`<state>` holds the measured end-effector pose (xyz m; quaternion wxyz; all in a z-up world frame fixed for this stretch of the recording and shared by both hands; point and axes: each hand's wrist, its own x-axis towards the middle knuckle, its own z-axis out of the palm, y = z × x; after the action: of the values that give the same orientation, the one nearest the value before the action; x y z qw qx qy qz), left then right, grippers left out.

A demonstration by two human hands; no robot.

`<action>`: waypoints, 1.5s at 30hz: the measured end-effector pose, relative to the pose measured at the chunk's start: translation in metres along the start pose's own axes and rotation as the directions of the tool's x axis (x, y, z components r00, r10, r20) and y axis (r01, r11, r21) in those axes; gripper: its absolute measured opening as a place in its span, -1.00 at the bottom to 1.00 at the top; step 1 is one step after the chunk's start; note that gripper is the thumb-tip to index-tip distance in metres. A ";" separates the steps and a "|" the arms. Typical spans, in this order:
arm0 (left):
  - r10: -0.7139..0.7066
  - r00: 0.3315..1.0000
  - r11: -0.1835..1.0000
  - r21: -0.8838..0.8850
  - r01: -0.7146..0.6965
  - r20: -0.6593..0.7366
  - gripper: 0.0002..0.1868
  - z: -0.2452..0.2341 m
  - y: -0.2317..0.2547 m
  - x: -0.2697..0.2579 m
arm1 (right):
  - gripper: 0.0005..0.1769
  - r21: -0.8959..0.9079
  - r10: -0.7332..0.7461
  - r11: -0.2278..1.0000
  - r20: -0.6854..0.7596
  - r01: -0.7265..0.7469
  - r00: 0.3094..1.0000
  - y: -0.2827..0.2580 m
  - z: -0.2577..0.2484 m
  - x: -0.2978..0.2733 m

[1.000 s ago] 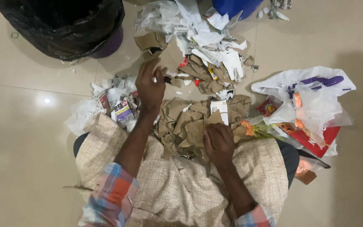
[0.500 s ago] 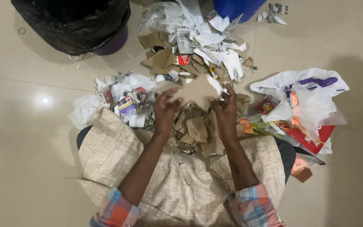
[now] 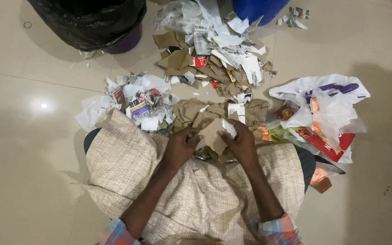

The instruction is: The person sits on the floor and sorts through a pile of mixed waste, separating cardboard pieces from plastic and paper items. They pick up individual pieces, tear or fold them, and place them into separate piles on the floor.

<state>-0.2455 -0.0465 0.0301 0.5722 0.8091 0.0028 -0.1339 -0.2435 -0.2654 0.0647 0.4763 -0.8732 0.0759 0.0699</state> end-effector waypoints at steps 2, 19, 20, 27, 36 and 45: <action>0.012 1.000 0.991 0.133 -0.009 -0.021 -0.75 0.000 0.002 -0.006 | -0.43 -0.118 -0.008 0.993 -0.014 0.006 1.000 -0.004 -0.001 -0.006; 0.393 0.919 0.782 0.514 -0.353 0.034 -0.77 0.016 -0.007 -0.007 | -0.76 -0.438 -0.347 0.834 0.056 0.335 0.936 0.023 0.030 -0.017; 0.396 0.917 0.771 0.524 -0.361 0.050 -0.78 0.016 -0.006 -0.007 | -0.77 -0.424 -0.332 0.846 0.055 0.324 0.942 0.020 0.028 -0.017; 0.412 0.910 0.828 0.398 -0.395 0.046 -0.66 0.007 0.003 -0.007 | -0.83 -0.317 -0.400 0.873 -0.032 0.370 0.916 -0.016 0.015 0.010; 0.403 0.915 0.840 0.390 -0.378 0.020 -0.75 0.011 -0.008 -0.001 | -0.74 -0.200 -0.466 0.869 -0.018 0.453 0.885 -0.063 0.057 0.133; 0.367 0.929 0.848 0.394 -0.355 0.048 -0.70 0.006 -0.008 0.006 | -0.33 -0.559 -0.581 0.640 0.098 0.528 0.808 -0.061 0.137 0.271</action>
<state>-0.2427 -0.0499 0.0194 0.4116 0.8957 -0.1680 -0.0097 0.0276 -0.1352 -0.0112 0.1923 -0.9559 -0.1981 -0.1001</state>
